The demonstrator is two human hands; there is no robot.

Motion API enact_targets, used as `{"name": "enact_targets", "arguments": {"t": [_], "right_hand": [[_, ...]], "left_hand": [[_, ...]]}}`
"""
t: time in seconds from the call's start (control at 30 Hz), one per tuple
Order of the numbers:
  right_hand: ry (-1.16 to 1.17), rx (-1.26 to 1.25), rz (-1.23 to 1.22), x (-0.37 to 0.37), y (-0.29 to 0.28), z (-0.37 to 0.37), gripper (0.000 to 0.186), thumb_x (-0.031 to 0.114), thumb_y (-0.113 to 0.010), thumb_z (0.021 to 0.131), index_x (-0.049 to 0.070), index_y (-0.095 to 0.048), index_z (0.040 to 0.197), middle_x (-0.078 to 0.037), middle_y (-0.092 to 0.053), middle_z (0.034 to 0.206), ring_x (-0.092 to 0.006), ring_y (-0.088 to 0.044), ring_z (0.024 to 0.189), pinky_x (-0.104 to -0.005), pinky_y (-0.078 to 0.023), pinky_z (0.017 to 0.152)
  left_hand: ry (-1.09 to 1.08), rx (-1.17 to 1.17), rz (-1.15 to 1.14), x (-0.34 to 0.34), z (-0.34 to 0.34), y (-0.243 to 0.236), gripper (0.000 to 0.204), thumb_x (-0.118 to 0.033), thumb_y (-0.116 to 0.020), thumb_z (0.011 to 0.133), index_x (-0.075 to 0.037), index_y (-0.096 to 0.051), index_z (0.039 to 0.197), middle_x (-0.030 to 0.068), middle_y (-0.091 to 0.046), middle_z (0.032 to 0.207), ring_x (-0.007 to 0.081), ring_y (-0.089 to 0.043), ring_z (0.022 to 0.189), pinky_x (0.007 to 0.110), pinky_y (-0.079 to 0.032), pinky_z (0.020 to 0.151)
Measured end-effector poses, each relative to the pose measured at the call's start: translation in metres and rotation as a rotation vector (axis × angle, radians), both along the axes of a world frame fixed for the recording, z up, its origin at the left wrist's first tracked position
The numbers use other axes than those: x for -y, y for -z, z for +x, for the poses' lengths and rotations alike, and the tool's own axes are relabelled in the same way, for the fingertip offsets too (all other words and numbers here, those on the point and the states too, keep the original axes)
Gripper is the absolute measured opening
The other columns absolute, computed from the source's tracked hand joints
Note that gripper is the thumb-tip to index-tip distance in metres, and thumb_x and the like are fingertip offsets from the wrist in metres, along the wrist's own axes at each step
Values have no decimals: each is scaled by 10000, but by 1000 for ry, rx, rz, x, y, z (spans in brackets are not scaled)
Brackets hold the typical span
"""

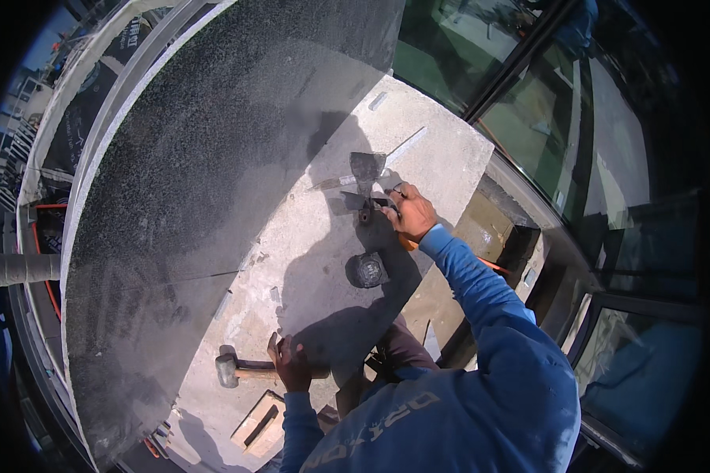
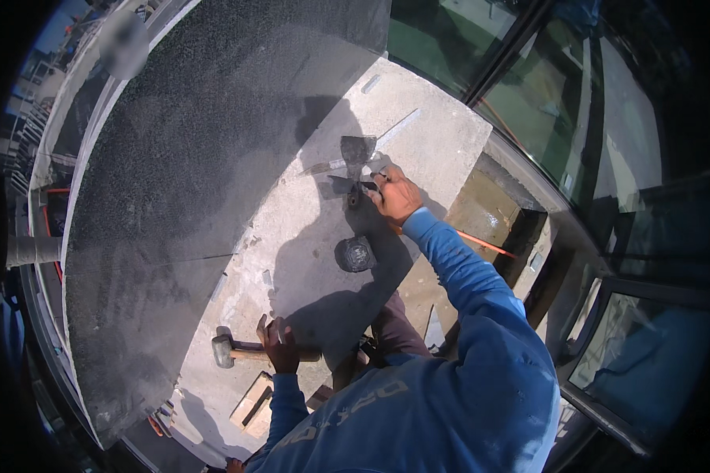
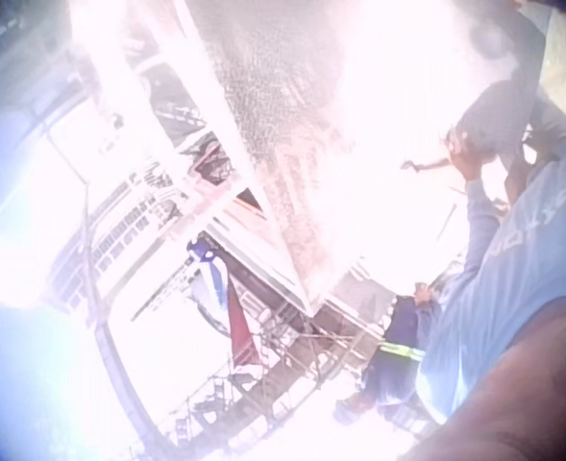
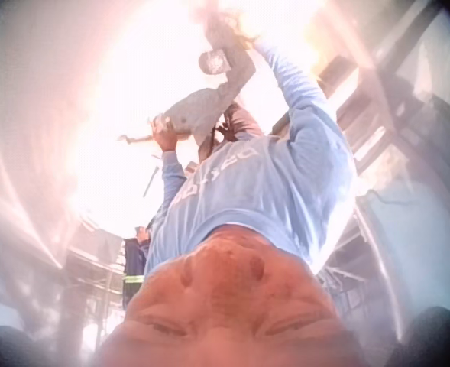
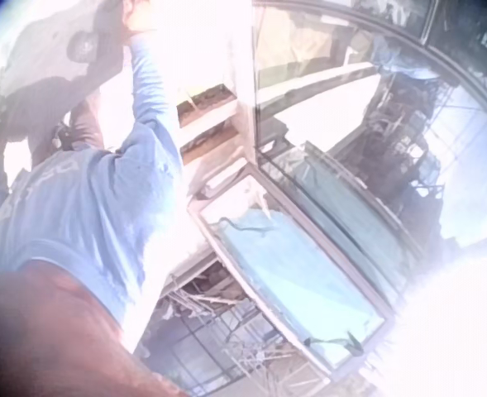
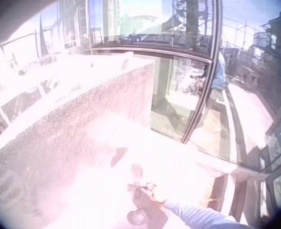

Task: The person spreads mortar on a metal frame using a trowel, then positions a large stone slab onto the mortar bed. The person uses a rubber mallet to tap the slab into place and checks alignment with a straightedge. A second worker assists by holding the slab during placement.

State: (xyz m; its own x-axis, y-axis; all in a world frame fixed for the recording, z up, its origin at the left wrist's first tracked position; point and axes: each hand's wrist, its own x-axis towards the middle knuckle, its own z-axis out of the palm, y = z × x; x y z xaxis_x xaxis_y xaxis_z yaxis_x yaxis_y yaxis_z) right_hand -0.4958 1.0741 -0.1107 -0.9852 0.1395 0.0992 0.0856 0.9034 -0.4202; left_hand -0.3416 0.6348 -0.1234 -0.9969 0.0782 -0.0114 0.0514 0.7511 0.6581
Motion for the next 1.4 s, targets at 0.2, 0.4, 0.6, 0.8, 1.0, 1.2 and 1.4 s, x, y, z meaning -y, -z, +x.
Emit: {"name": "enact_targets", "arguments": {"t": [0.2,0.4,0.6,0.8,1.0,1.2,1.4], "right_hand": [[-63,76,107,-21,80,-33,324,179,-674,823,67,-670,1127,-168,-590,1135,-379,-566,1081,-487,-484,885],[-171,19,-126,20,54,-3,283,204,-688,892,-15,-592,1044,-244,-588,1048,-444,-587,917,-519,-469,792],[-616,96,31,85,20,-20,242,170,-708,854,-29,-647,977,-223,-635,956,-421,-605,876,-527,-464,799],[-710,266,418,165,45,-37,464,286,-759,813,-12,-626,1143,-234,-619,1026,-430,-615,992,-528,-494,855],[-847,28,70,233,49,33,452,302,-754,820,-21,-644,1118,-213,-577,1091,-381,-628,971,-474,-523,826],[-1291,263,259,305,35,168,344,204,-762,818,-17,-659,1060,-210,-549,1005,-350,-590,890,-450,-488,825],[-1382,270,190,382,16,229,339,235,-740,858,-50,-643,1017,-208,-574,975,-318,-601,866,-435,-499,777]], "left_hand": [[-276,11,96,7,-15,-11,336,-61,-647,890,38,-607,1209,223,-452,1379,382,-559,1184,429,-477,983],[-769,-110,-126,75,102,-47,349,-81,-694,861,-9,-619,1194,230,-480,1345,427,-547,1191,441,-489,971],[-1547,49,30,12,313,8,335,-151,-679,908,-26,-625,1213,207,-521,1302,404,-636,1069,418,-531,924],[-1847,1036,507,-114,494,125,512,-428,-657,883,-29,-670,1203,222,-660,1228,350,-627,1171,414,-503,1007],[-1990,892,722,-161,545,152,504,-415,-646,896,-54,-658,1246,204,-640,1279,346,-608,1201,410,-476,1040],[-2205,451,697,-119,567,165,485,-405,-656,878,-32,-686,1186,210,-699,1143,370,-659,1092,422,-511,966],[-2285,196,751,-118,596,158,452,-380,-660,879,-19,-694,1148,227,-702,1111,377,-670,1054,427,-519,939]]}}
